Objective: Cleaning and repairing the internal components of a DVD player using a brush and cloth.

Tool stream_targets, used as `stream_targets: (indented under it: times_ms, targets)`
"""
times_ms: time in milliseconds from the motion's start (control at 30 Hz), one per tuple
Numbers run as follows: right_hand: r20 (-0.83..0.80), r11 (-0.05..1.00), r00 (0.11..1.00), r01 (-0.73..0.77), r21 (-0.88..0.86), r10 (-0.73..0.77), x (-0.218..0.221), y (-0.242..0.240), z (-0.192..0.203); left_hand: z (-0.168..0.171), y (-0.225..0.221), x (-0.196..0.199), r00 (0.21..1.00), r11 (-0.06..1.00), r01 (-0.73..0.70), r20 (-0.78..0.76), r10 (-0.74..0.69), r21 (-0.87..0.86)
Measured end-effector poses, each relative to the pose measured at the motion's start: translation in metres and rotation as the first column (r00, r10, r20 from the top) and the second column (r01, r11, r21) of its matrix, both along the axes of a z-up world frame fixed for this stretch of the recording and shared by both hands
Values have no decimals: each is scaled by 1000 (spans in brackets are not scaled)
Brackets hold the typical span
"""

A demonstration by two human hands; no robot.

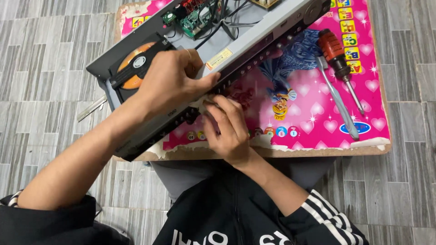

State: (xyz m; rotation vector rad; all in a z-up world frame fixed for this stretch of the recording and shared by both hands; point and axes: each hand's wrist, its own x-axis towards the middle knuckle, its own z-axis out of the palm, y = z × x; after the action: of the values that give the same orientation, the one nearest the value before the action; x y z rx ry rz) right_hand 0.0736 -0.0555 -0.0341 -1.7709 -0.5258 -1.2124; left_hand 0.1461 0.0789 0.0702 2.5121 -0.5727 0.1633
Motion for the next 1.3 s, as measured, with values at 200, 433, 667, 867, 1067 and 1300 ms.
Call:
stream_targets:
  times_ms: [200,433,667,867,1067,1300]
  targets:
    - [-27,989,991,-130,-64,129,26,-25,-9,14,6,7,997,995,59,-42,-62,-78]
    - [-99,990,987,124,-66,-131,32,-45,36,23,3,6,998,996,70,-7,-70,-54]
    - [-76,992,997,-19,-123,9,10,-11,18,18,9,11,991,991,117,64,-113,-66]
    - [-30,989,999,27,-143,-32,16,-11,23,18,10,14,979,985,156,145,-144,-73]
    - [-22,991,998,-68,-118,66,-1,19,27,21,11,15,968,974,207,163,-191,-88]
    - [-35,891,935,-347,-293,352,-26,47,27,15,11,20,964,976,211,178,-198,-57]
